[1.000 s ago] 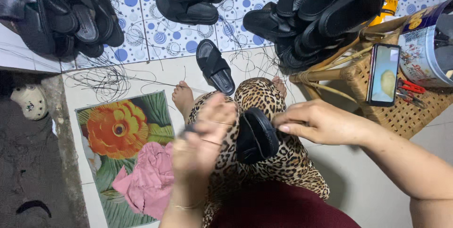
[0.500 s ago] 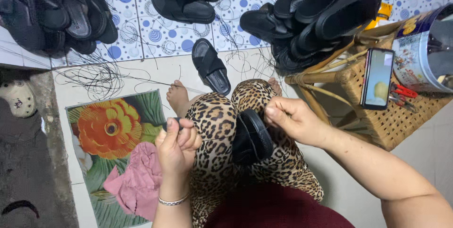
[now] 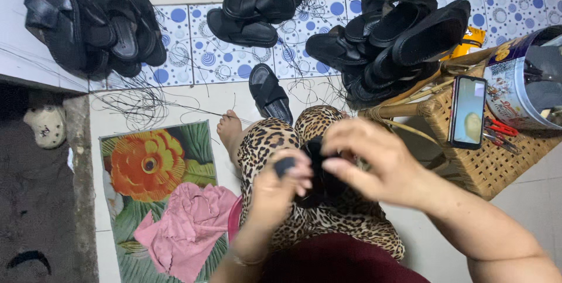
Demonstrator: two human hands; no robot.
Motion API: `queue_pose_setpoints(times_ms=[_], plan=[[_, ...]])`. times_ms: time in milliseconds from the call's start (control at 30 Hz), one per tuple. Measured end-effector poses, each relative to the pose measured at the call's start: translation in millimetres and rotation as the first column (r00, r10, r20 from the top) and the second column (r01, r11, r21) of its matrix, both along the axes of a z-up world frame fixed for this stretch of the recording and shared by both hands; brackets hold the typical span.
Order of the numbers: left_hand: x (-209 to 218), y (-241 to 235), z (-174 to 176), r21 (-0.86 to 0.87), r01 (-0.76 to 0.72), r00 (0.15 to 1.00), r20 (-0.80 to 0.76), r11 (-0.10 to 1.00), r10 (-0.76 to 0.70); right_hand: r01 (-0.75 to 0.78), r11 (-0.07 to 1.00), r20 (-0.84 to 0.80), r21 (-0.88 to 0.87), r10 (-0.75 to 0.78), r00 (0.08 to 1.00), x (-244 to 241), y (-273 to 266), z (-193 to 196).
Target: The person sits on the floor and sews a black sandal using a needle and thread. They hold the sandal on their lap, repeatedly passing the needle through the sole and strap, and pull the thread to secure the stitches.
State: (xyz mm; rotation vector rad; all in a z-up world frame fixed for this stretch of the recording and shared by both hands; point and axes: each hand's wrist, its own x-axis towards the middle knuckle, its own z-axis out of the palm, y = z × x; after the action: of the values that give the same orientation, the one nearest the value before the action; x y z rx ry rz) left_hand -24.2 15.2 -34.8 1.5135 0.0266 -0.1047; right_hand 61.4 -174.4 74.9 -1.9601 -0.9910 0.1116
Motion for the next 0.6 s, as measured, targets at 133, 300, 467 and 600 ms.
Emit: queue_pose_setpoints(times_ms=[133, 300, 467, 600], plan=[[-12.4, 37.0, -16.5, -0.718, -0.201, 0.98, -0.156, 0.666, 0.127, 0.093, 0.823, -0.098, -0.561, -0.178, 0.979, 5.3, -14.0, -28.3], [-37.3, 48.3, -34.5, -0.77, -0.328, 0.944, -0.248, 0.548, 0.217, -0.108, 0.641, -0.43, -0.76, -0.371, 0.823, 1.7, -16.8, -51.2], [-52.4, 45.0, -38.1, -0.777, -0.304, 0.951, -0.276, 0.551, 0.136, 0.236, 0.872, 0.046, -0.429, -0.24, 0.97, -42.3, -55.6, -86.6], [-55.2, 49.9, -24.0, -0.786, -0.322, 0.947, -0.275, 0.527, 0.168, 0.329, 0.918, 0.226, -0.221, -0.28, 0.933, -62.5, -49.3, -88.2]])
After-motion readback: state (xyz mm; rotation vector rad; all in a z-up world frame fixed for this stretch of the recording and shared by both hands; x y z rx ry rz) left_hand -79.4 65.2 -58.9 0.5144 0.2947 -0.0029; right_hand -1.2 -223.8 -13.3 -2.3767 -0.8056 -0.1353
